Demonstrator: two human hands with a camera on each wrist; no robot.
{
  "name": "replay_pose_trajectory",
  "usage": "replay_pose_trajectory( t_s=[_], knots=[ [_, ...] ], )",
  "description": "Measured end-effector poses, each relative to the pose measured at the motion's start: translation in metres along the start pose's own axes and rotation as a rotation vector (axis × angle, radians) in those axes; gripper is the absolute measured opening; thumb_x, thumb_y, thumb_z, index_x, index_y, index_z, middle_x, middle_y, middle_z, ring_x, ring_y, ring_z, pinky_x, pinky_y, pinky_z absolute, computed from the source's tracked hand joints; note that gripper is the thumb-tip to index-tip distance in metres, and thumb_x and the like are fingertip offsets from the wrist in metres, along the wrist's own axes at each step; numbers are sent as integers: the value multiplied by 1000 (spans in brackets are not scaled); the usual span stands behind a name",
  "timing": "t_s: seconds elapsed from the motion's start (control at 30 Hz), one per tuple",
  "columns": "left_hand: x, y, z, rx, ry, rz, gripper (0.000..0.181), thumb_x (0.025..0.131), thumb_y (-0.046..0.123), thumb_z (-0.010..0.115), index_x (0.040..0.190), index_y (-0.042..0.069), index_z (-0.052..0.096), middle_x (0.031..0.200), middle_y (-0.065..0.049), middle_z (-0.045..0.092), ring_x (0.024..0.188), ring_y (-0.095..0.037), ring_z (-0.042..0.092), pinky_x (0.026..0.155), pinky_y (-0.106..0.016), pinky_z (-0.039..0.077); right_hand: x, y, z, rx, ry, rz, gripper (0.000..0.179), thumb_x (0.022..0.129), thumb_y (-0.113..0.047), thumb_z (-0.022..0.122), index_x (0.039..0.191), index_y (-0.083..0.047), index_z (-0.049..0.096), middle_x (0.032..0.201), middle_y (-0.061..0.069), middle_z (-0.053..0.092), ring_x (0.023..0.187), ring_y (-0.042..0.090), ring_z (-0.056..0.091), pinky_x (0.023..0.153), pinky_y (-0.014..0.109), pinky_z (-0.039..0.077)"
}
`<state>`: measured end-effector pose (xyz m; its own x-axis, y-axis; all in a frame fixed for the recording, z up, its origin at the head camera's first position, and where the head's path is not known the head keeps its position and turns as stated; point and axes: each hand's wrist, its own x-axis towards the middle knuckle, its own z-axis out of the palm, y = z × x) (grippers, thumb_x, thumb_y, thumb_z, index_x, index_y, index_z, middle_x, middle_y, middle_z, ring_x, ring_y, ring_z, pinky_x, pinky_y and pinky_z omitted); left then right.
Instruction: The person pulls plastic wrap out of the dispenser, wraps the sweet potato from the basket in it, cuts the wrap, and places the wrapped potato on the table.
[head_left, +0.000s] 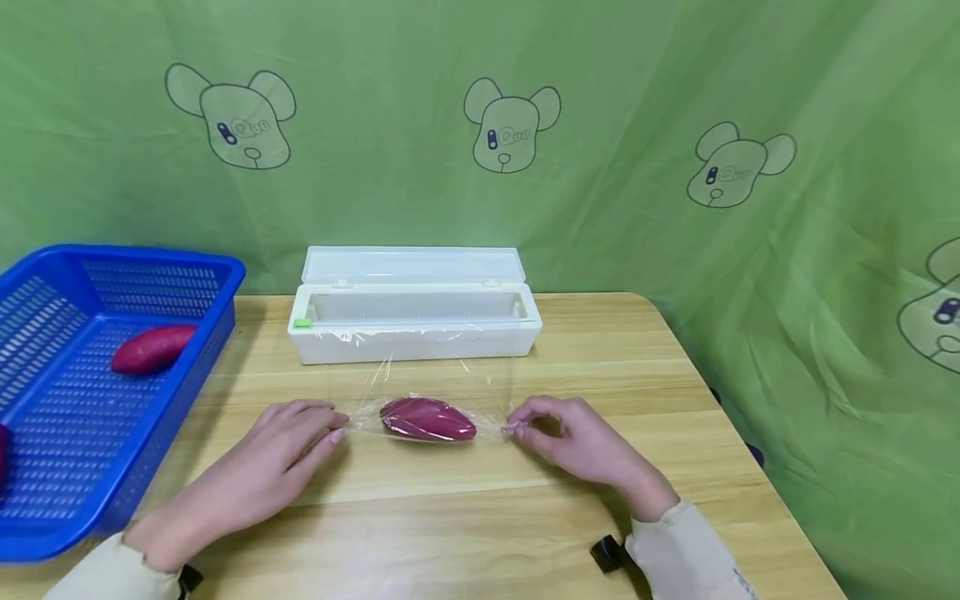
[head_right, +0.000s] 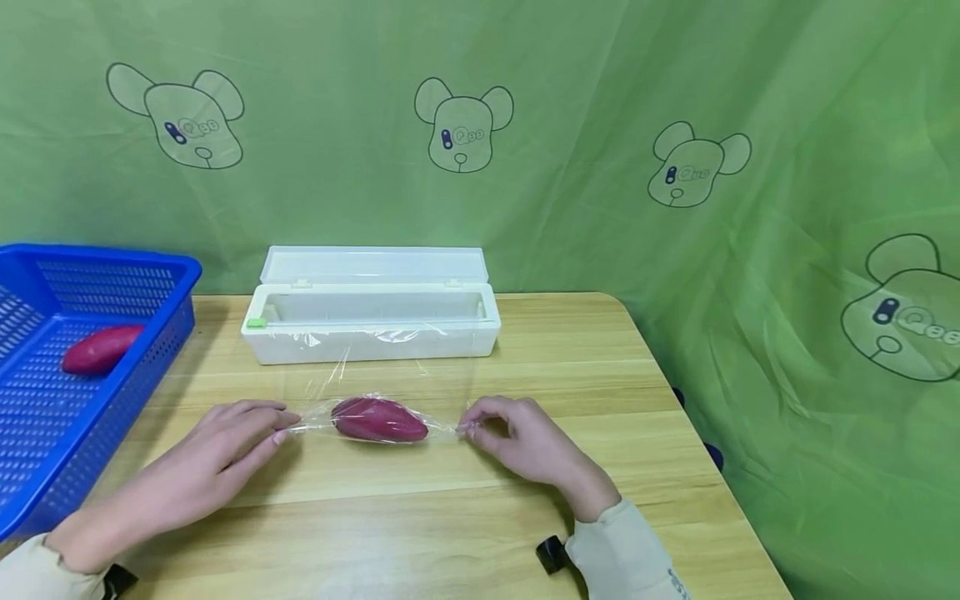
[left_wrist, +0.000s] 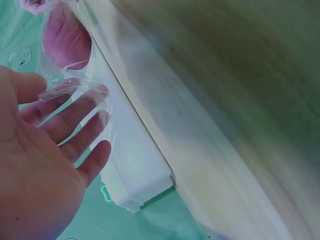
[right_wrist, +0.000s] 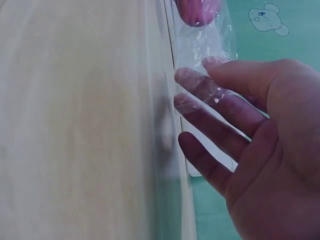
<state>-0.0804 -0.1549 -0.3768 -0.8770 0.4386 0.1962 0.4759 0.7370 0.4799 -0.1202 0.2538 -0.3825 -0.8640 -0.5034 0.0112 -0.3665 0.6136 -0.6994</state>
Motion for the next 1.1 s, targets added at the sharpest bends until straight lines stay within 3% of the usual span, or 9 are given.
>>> replay_pose_trajectory(
  t_s=[0.23, 0.37, 0.47, 0.57, 0.7, 0.77, 0.83, 0.97, 1.1],
  knots=[
    [6, -2, -9, -144, -10, -92, 23, 111, 31, 60, 122, 20, 77, 141, -16, 68, 135, -45, 57, 111, -74, 44, 5, 2, -4, 82, 14, 9, 16, 105, -13, 68, 117, -22, 74, 112, -10, 79, 116, 17, 72, 112, 53, 55],
    [14, -5, -16, -236, -23, -117, 22, 109, 30, 65, 117, 18, 81, 140, -19, 69, 134, -45, 59, 110, -73, 46, 9, 2, -7, 118, 39, 31, 14, 107, -13, 65, 118, -19, 72, 106, -7, 79, 109, 18, 73, 108, 42, 57],
    [23, -7, -21, -293, -44, -151, 22, 108, 32, 66, 113, 18, 82, 129, -12, 76, 126, -39, 67, 106, -66, 55, 13, 1, -7, 154, 66, 64, 14, 109, -12, 62, 119, -14, 71, 104, -2, 78, 102, 21, 73, 97, 32, 60],
    [33, -10, -24, -318, -46, -199, 23, 109, 34, 65, 106, 20, 82, 112, -1, 81, 114, -28, 72, 95, -51, 60, 18, 0, -7, 192, 105, 94, 15, 110, -11, 59, 120, -10, 69, 100, 5, 77, 96, 26, 72, 85, 30, 62],
    [42, -13, -24, -363, -34, -290, 30, 110, 39, 62, 98, 19, 81, 95, 4, 79, 93, -15, 68, 79, -31, 53, 28, -1, -6, 238, 150, 135, 16, 111, -12, 56, 123, -8, 67, 94, 10, 74, 86, 27, 71, 66, 29, 58],
    [46, -15, -22, -412, -31, -330, 35, 111, 42, 60, 100, 15, 80, 93, 2, 79, 90, -14, 66, 77, -29, 51, 34, -2, -5, 260, 172, 152, 16, 112, -13, 56, 123, -8, 67, 92, 11, 72, 83, 25, 70, 65, 28, 57],
    [49, -18, -21, -475, -43, -362, 41, 112, 43, 56, 102, 11, 78, 94, -1, 78, 90, -16, 65, 79, -30, 50, 39, -2, -3, 280, 194, 159, 17, 111, -13, 57, 125, -7, 67, 92, 12, 71, 80, 24, 69, 65, 29, 58],
    [55, -22, -17, -567, -86, -413, 55, 113, 53, 47, 111, 6, 74, 109, -7, 78, 106, -22, 67, 92, -38, 52, 47, 0, 0, 319, 242, 190, 19, 111, -13, 59, 126, -5, 68, 91, 10, 71, 76, 20, 66, 72, 27, 59],
    [58, -26, -15, -625, -122, -481, 70, 112, 63, 41, 136, 4, 67, 135, -16, 71, 130, -34, 63, 112, -58, 50, 52, 2, 4, 442, 262, 278, 22, 110, -14, 60, 127, -3, 66, 91, 5, 70, 75, 15, 63, 67, 24, 56]
  ],
)
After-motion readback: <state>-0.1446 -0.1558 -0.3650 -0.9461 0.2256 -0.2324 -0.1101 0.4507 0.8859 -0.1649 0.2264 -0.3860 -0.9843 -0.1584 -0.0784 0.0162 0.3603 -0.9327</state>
